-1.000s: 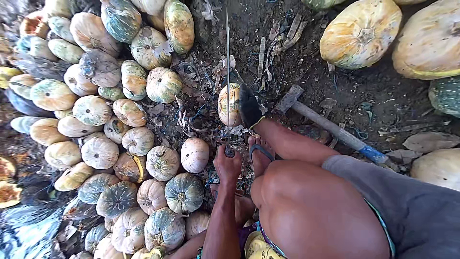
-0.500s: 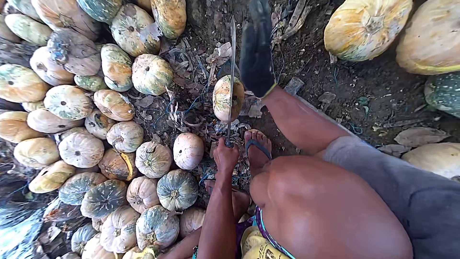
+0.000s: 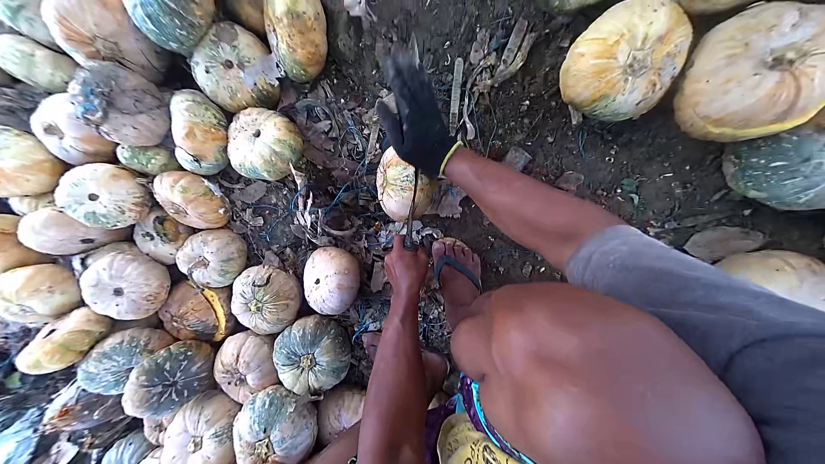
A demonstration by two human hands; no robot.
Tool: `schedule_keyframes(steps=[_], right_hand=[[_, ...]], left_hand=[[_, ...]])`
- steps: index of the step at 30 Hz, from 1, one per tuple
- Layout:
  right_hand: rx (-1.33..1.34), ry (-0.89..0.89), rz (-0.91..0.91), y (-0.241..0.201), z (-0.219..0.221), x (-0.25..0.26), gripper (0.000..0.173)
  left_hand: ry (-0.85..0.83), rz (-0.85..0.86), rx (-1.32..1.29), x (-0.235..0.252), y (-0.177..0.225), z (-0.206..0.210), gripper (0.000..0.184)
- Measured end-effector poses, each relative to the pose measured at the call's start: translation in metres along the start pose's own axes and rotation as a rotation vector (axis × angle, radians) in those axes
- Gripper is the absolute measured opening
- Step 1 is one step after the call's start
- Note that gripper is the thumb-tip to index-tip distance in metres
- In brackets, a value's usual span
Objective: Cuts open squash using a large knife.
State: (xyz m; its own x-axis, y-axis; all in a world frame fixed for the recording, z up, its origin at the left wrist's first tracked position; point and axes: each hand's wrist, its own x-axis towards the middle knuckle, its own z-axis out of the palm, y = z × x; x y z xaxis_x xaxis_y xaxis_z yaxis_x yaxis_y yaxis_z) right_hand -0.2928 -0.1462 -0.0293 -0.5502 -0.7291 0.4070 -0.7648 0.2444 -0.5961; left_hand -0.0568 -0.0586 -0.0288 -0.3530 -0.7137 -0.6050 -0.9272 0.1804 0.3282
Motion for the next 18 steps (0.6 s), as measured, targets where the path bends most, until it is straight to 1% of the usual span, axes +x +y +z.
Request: schedule_keyframes(steps=[1, 3, 4, 5, 7, 8, 9, 10, 11, 12, 14, 16, 18], right_hand=[[0.012, 0.012, 0.015, 0.007, 0.002, -0.008, 0.055], [0.104, 0.078, 0.138, 0.009, -0.011, -0.015, 0.051], [0.186, 0.081, 0.251, 0.003, -0.027, -0.027, 0.049], [0.279, 0.042, 0.396, -0.005, -0.043, -0.038, 0.051], [0.46, -0.072, 0.693, -0.017, -0.053, -0.071, 0.06], [0.564, -0.112, 0.822, -0.022, -0.048, -0.091, 0.07], [0.665, -0.12, 0.911, -0.023, -0.041, -0.105, 0.083], [0.728, -0.094, 0.971, -0.021, -0.034, -0.113, 0.09], [0.771, -0.055, 1.018, -0.014, -0.028, -0.114, 0.091], [0.775, -0.04, 1.051, -0.007, -0.026, -0.114, 0.087], [0.715, -0.047, 1.087, 0.001, -0.027, -0.114, 0.071], [0.679, -0.045, 1.062, 0.006, -0.026, -0.113, 0.06], [0.665, -0.031, 1.033, 0.006, -0.024, -0.115, 0.052]], left_hand=[[-0.012, 0.004, 0.017, 0.0, 0.002, -0.002, 0.033], [-0.051, 0.0, -0.001, 0.001, 0.005, -0.006, 0.033], [-0.074, -0.005, -0.023, 0.0, 0.004, -0.006, 0.034], [-0.089, -0.004, -0.049, 0.003, 0.006, -0.007, 0.035], [-0.127, 0.006, -0.093, 0.008, 0.008, -0.007, 0.036], [-0.145, 0.016, -0.117, 0.008, 0.009, -0.005, 0.037], [-0.165, 0.027, -0.148, 0.008, 0.01, -0.003, 0.038], [-0.194, 0.032, -0.195, 0.009, 0.011, -0.002, 0.038], [-0.223, 0.027, -0.265, 0.011, 0.012, 0.0, 0.037], [-0.247, 0.014, -0.362, 0.012, 0.011, 0.006, 0.036], [-0.276, -0.008, -0.486, 0.013, 0.01, 0.015, 0.036], [-0.247, 0.009, -0.454, 0.011, 0.012, 0.016, 0.034], [-0.215, 0.037, -0.322, -0.005, 0.011, 0.009, 0.029]])
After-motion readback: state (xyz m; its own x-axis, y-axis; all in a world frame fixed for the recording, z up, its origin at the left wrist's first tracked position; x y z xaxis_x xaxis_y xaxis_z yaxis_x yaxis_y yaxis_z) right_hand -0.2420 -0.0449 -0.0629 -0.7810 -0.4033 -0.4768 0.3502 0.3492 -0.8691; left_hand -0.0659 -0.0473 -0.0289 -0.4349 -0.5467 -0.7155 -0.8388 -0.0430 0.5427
